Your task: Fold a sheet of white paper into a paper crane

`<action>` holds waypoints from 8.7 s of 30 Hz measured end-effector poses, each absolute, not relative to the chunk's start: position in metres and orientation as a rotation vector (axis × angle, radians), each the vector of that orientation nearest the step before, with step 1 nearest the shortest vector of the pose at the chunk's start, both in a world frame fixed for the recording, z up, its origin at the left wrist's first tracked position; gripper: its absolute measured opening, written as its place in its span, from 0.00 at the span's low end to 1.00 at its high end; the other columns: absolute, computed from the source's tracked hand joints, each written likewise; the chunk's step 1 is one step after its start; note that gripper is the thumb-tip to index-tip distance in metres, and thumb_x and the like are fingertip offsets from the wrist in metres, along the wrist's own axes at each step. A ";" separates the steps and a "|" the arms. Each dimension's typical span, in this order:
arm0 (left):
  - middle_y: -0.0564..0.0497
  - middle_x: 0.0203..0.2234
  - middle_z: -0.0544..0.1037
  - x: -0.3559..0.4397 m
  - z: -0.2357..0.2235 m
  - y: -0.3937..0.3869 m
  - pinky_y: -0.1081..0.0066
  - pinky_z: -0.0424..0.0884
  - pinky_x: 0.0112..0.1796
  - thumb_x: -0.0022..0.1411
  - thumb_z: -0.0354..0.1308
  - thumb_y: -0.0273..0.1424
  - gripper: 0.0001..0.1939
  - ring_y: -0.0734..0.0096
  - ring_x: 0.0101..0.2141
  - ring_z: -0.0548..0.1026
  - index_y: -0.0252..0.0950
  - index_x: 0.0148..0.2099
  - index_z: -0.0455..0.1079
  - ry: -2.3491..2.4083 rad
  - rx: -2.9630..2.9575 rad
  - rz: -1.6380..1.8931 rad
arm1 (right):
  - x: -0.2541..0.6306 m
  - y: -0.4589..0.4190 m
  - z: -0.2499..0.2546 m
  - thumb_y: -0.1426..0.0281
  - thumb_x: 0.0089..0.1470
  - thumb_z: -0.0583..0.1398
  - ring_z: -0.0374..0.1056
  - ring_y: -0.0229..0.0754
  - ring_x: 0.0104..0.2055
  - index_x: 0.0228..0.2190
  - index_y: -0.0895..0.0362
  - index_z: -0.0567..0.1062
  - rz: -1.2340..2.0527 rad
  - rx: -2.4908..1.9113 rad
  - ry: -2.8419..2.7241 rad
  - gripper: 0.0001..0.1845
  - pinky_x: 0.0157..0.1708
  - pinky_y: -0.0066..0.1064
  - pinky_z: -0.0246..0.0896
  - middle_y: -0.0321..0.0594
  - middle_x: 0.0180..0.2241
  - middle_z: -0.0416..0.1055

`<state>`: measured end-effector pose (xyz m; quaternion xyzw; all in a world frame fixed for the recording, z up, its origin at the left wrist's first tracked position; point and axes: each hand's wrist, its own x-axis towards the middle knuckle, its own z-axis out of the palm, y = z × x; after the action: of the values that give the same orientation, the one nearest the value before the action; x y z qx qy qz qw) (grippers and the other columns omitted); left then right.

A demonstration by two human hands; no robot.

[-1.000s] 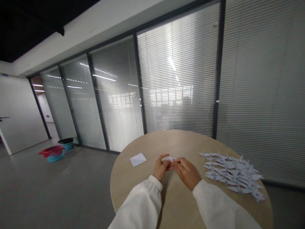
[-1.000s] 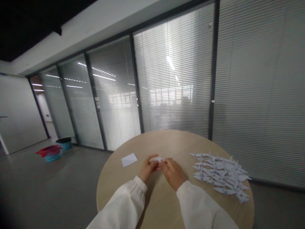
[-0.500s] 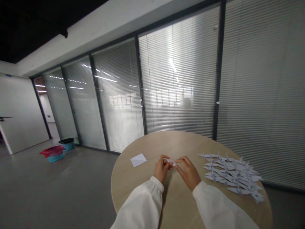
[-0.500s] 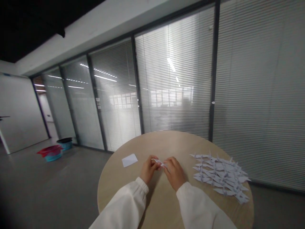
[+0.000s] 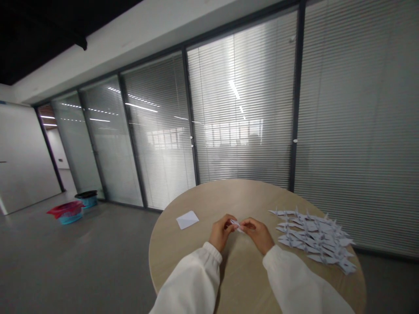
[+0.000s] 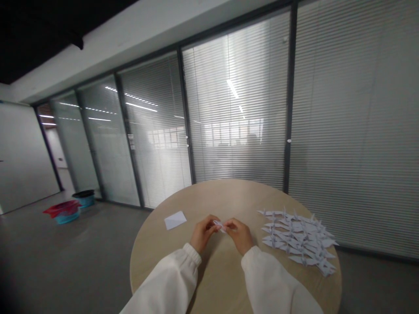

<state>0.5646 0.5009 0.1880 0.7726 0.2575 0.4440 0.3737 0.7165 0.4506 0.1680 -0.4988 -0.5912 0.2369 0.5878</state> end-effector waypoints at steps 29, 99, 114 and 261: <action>0.53 0.20 0.73 0.573 0.183 0.500 0.77 0.61 0.25 0.45 0.63 0.33 0.19 0.76 0.22 0.69 0.33 0.41 0.67 0.625 1.732 1.119 | 0.711 0.453 0.162 0.58 0.32 0.65 0.67 0.39 0.23 0.20 0.60 0.71 1.019 -1.074 -1.251 0.18 0.25 0.30 0.59 0.38 0.20 0.72; 0.57 0.09 0.60 0.565 0.189 0.497 0.77 0.55 0.18 0.51 0.51 0.47 0.24 0.79 0.14 0.59 0.34 0.15 0.59 1.099 1.771 1.324 | 0.684 0.443 0.164 0.58 0.29 0.67 0.69 0.40 0.19 0.19 0.63 0.70 1.270 -1.038 -1.250 0.21 0.21 0.30 0.61 0.41 0.18 0.73; 0.55 0.12 0.66 0.570 0.185 0.504 0.77 0.58 0.18 0.40 0.59 0.50 0.24 0.79 0.15 0.62 0.30 0.20 0.67 0.825 1.519 1.040 | 0.689 0.449 0.157 0.53 0.35 0.63 0.71 0.42 0.23 0.24 0.62 0.72 1.190 -0.994 -1.196 0.24 0.24 0.31 0.62 0.42 0.23 0.74; 0.56 0.15 0.64 0.578 0.178 0.505 0.77 0.56 0.23 0.46 0.60 0.44 0.19 0.79 0.20 0.61 0.31 0.22 0.65 0.654 1.752 1.089 | 0.703 0.438 0.179 0.60 0.41 0.58 0.62 0.37 0.18 0.14 0.58 0.73 0.779 -1.197 -1.360 0.16 0.21 0.26 0.53 0.35 0.14 0.69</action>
<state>0.5778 0.5052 0.1776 0.7149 0.2669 0.4443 0.4693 0.7027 0.4378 0.1787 -0.5061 -0.5751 0.3292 0.5520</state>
